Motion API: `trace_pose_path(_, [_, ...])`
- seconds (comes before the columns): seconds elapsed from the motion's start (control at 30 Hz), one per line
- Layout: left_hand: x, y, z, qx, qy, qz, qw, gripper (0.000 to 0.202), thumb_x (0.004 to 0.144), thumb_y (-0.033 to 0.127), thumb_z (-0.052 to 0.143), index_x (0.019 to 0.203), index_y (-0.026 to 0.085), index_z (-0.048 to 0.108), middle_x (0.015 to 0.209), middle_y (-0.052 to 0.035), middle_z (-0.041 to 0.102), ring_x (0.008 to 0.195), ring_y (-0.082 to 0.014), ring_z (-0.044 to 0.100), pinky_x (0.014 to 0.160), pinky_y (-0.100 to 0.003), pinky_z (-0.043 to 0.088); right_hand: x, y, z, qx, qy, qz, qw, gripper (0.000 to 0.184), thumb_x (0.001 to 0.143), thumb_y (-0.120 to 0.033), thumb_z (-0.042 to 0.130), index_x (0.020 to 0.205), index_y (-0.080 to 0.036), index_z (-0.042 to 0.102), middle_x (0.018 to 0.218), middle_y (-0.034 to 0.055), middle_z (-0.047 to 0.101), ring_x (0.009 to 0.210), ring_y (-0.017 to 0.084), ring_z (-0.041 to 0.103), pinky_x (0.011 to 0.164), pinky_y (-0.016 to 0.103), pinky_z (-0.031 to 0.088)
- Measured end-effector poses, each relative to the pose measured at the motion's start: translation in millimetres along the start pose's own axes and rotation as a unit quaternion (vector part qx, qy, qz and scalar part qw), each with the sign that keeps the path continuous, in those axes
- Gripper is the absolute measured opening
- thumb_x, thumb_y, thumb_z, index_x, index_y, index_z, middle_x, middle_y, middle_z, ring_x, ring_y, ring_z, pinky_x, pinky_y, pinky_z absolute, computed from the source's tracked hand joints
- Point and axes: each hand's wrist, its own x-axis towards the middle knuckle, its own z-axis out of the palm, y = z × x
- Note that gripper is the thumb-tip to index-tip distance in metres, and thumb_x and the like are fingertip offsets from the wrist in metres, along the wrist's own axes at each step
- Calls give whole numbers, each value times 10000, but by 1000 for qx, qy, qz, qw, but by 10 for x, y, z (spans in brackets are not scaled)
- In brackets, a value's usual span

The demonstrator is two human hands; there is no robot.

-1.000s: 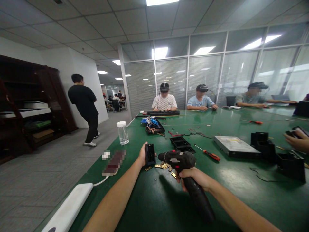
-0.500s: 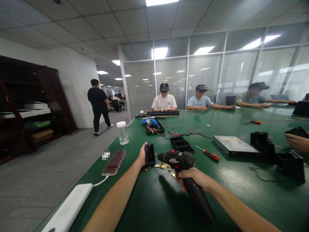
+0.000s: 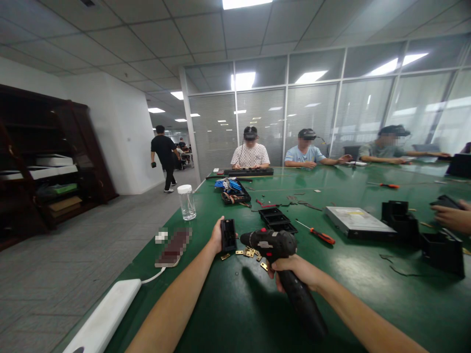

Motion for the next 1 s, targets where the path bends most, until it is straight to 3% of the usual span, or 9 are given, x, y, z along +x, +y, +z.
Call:
trace_pose_path(0.23, [17,-1,-14,5,-11,-7,1000,459,606,565,333,637,134,488,545,-76,555,549,-214,545,518,-318,399,15,32,-22,-14,-7,15,1000,222,629,-287,431,690,-89,510,491,37,531,439,124,506,424,225,364])
trace_pose_path(0.47, [15,-10,-4,2,6,-8,1000,460,610,565,321,631,135,483,547,-75,555,541,-208,545,513,-316,400,12,11,-1,-3,10,13,1000,228,597,-285,466,730,-104,499,635,48,555,469,130,522,424,228,371])
trace_pose_path(0.67, [39,-12,-34,19,-22,3,1000,465,597,576,331,635,137,478,537,-74,552,546,-213,546,520,-315,401,6,16,-9,-2,-3,4,1000,208,604,-277,452,704,-101,500,627,40,543,470,129,523,427,228,370])
trace_pose_path(1.0, [22,-15,-16,22,-14,11,1000,462,607,568,324,645,134,478,546,-75,555,541,-206,546,517,-311,402,17,39,-32,3,0,2,1000,214,616,-273,444,714,-94,510,628,50,550,472,128,522,432,232,374])
